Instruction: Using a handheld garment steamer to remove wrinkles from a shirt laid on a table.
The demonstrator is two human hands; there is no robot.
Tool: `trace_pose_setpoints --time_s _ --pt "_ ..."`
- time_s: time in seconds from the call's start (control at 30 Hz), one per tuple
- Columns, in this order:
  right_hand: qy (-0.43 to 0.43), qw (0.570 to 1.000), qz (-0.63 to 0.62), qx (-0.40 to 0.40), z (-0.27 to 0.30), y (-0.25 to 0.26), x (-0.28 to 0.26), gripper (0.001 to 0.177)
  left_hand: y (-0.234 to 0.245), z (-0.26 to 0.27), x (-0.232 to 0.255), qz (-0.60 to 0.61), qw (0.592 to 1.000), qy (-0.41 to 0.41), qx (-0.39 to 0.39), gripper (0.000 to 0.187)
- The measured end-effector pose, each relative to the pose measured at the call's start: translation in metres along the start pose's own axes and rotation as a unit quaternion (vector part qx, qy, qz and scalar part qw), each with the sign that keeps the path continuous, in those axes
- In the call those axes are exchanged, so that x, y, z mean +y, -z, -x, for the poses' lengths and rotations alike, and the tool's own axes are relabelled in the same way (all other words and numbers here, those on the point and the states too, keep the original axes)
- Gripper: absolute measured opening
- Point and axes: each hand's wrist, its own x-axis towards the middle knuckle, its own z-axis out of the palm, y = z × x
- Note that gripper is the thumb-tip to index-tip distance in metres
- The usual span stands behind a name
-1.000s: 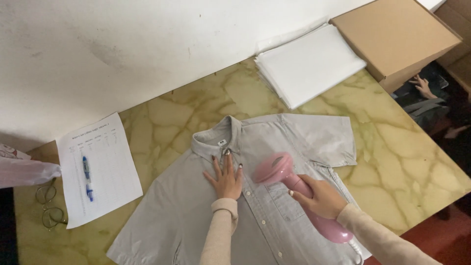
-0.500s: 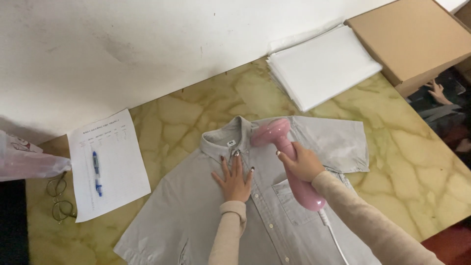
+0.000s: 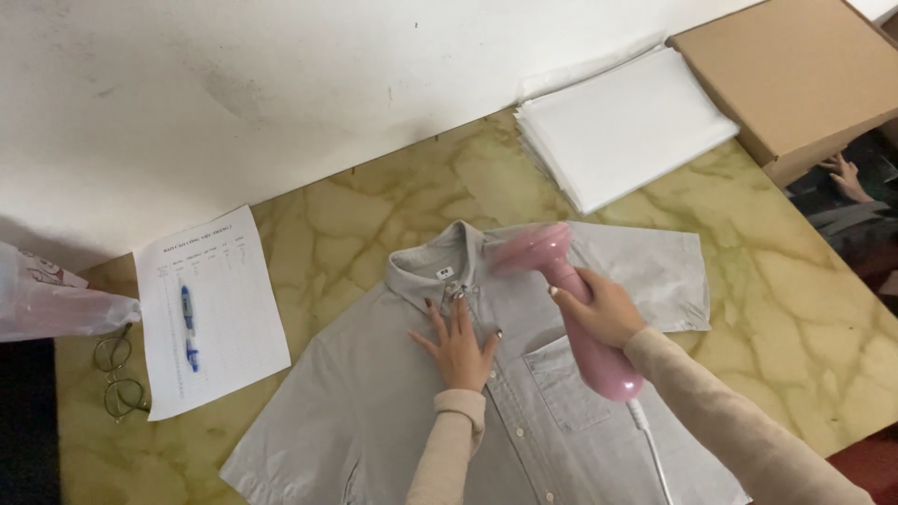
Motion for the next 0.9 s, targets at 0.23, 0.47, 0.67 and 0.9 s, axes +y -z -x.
trace_pose_setpoints --time_s 0.23,0.47,0.67,0.9 --pt "-0.043 0.998 0.026 -0.025 0.05 0.022 0.053 0.058 -0.027 0.018 0.032 0.142 0.977 -0.141 0.071 0.051" --pt "-0.042 0.997 0.033 -0.06 0.063 0.025 0.065 0.061 -0.05 0.027 0.035 0.028 0.982 -0.171 0.073 0.059" --pt "-0.012 0.997 0.057 -0.046 0.025 0.011 0.059 0.058 -0.057 0.026 0.033 0.033 0.982 -0.169 0.076 0.055" --pt "-0.006 0.996 0.083 -0.043 -0.027 0.004 0.031 0.063 -0.052 0.028 0.034 0.015 0.975 -0.173 0.139 0.056"
